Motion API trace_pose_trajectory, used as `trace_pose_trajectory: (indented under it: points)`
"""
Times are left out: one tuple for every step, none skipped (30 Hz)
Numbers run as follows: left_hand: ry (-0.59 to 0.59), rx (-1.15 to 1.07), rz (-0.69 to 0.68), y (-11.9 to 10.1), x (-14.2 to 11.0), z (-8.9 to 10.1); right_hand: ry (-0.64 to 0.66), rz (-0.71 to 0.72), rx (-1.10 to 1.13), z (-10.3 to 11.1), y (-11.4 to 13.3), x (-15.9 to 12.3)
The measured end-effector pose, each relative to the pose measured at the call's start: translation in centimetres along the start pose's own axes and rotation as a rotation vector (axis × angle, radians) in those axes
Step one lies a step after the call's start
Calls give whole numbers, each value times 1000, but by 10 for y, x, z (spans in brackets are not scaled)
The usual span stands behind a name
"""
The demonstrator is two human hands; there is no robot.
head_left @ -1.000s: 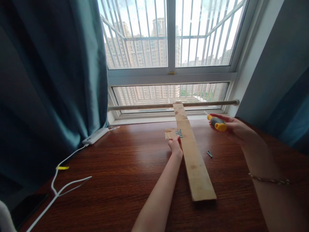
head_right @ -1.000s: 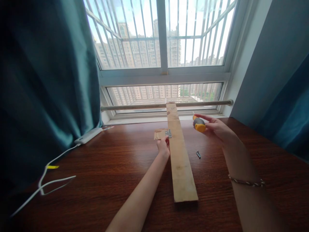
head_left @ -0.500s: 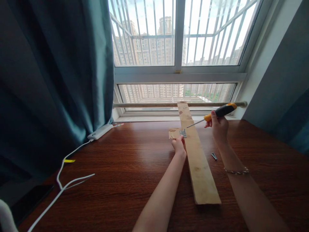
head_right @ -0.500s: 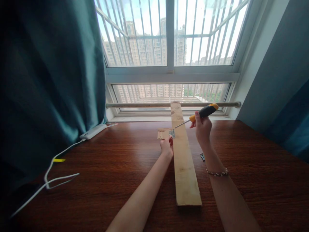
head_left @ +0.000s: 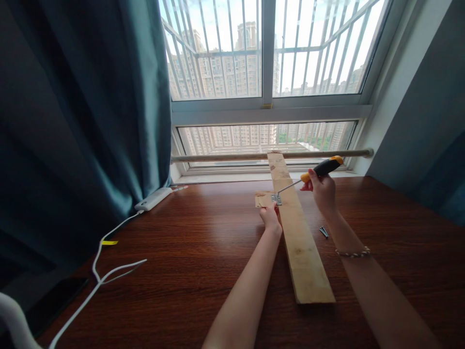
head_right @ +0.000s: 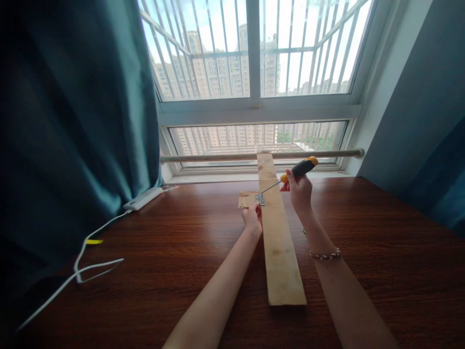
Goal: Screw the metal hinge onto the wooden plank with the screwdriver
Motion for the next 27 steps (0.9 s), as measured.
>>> trace_pose_trajectory:
  points:
    - [-2,0,0,0,1,0,4,-2,5,0,1,0]
    - [-6,2,-2,1,1,1,10,-2,-2,0,2,0]
    - [-10,3,-4,1,2,1,16,0,-28,1,4,0]
    - [-13,5,-7,1,2,2,21,5,-73,1,6,0]
    - [-14,7,-10,1,3,2,26,13,-133,2,8,0]
    - [-14,10,-11,2,3,3,34,28,-201,2,12,-1]
    - [-13,12,-10,2,4,3,45,46,-267,1,15,-1]
    - [-11,14,-8,3,4,3,62,67,-321,0,19,-2]
    - [-10,16,-5,3,5,3,83,89,-359,-2,22,-3]
    - [-9,18,-2,4,5,3,103,111,-386,-4,26,-4]
    - [-9,19,-1,4,6,3,114,135,-409,-6,29,-5]
    - [-9,19,-2,4,5,3,118,162,-432,-8,32,-7]
    - [-9,19,-4,3,5,2,113,190,-453,-9,34,-8]
    - [-8,20,-6,2,4,2,105,216,-468,-11,37,-9]
    - [-6,24,-7,2,4,2,100,232,-471,-12,38,-9]
    - [-2,28,-5,1,3,1,102,230,-458,-13,38,-10]
    - [1,33,-5,0,2,1,112,208,-426,-14,37,-10]
    - [3,37,-6,0,1,1,132,171,-374,-15,35,-10]
    - [5,40,-9,-1,1,1,153,127,-313,-16,33,-10]
    - [7,40,-13,-1,1,1,173,86,-250,-18,31,-10]
    - [10,41,-18,-1,1,1,186,51,-189,-19,30,-10]
    - [15,43,-22,0,2,1,195,23,-134,-20,29,-9]
    - [19,47,-24,0,3,1,197,0,-90,-20,28,-9]
    - [21,52,-24,1,4,2,196,-21,-57,-20,27,-9]
    - [20,56,-22,1,4,2,192,-40,-33,-20,27,-9]
    - [17,59,-18,2,5,2,188,-58,-12,-20,26,-8]
    - [13,60,-13,3,6,3,187,-74,8,-20,25,-9]
Point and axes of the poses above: each hand's wrist, its own x-axis towards the middle knuckle, its own z-axis out of the back of the hand, y = z × x, the point moved 6 cm from there along x, towards the middle knuckle, and after that the axes turned 5 degrees about z, right-handed, at the moved point
